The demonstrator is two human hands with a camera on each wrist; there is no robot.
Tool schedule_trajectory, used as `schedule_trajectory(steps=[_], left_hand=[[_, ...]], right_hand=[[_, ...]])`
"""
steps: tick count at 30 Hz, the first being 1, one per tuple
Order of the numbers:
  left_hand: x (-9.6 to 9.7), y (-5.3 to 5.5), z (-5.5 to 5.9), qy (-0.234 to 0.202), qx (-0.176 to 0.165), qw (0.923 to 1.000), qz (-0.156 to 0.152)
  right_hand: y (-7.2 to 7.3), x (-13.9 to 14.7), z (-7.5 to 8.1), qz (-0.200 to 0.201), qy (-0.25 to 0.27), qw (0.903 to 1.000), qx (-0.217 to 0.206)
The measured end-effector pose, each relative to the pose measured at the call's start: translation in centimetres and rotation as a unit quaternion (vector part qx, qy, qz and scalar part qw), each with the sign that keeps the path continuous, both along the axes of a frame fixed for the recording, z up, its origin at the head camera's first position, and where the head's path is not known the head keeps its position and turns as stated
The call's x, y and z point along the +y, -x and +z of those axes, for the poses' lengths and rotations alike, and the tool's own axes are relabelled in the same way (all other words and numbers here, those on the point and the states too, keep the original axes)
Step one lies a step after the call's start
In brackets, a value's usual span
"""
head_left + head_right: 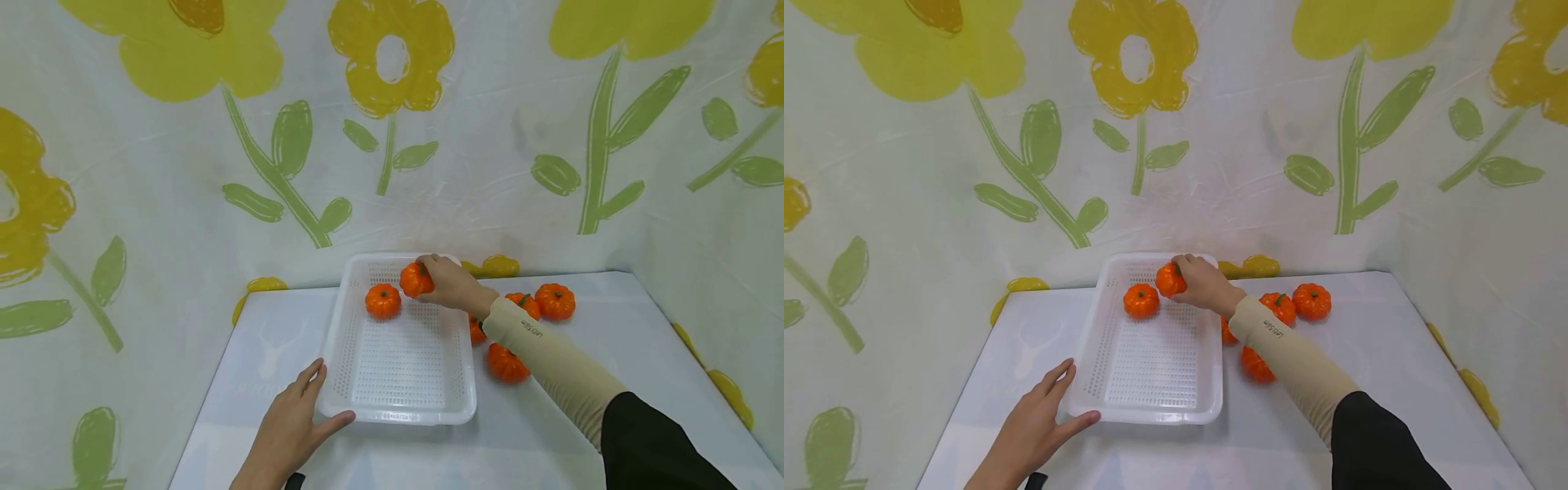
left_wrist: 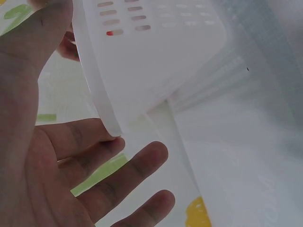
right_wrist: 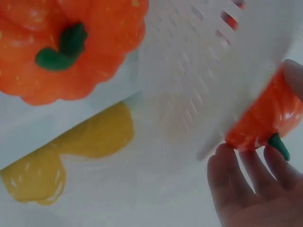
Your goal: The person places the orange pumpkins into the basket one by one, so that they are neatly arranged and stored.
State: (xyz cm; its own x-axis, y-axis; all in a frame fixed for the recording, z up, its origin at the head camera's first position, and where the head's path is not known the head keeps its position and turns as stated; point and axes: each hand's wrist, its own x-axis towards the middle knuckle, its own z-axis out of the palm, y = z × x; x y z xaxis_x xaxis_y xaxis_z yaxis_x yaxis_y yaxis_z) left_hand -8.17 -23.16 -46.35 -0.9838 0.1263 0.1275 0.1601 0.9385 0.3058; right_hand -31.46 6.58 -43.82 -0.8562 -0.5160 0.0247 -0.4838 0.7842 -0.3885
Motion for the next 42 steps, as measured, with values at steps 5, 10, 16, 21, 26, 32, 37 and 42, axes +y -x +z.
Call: schedule_trajectory(steps=[5,10,16,21,26,32,37,42], left_hand=[[0.1,0.1,0.0,-0.006,0.001,1.0000,0.000],[0.2,0.2,-0.2,-0.010,0.001,1.0000,0.000],[0.3,0.1,-0.2,-0.013,-0.012,0.9998,0.007],[0.4,0.1,0.0,-0.012,-0.026,0.9995,0.011],[0.5,0.2,0.2,-0.012,-0.035,0.9992,0.017],[0.5,0.2,0.1,-0.010,-0.036,0.9991,0.019],[0.4,0.3,0.1,-0.009,-0.032,0.9993,0.016],[0.3,0.2,-0.2,-0.010,-0.017,0.9997,0.012]], right_hand=[[0.0,-0.7,-1.3,0.020,-0.057,0.9978,0.028],[0.1,-0.9,-2.3,0.022,-0.094,0.9944,0.044],[0.1,-1.0,-3.2,0.002,-0.113,0.9930,0.033],[0.1,-1.0,-3.9,-0.003,-0.127,0.9911,0.038],[0.2,-1.1,-4.4,-0.002,-0.132,0.9898,0.053],[0.0,-1.1,-4.4,0.003,-0.121,0.9910,0.056],[0.0,-1.1,-4.7,0.002,-0.112,0.9922,0.056],[0.2,-0.9,-5.1,0.009,-0.051,0.9955,0.079]])
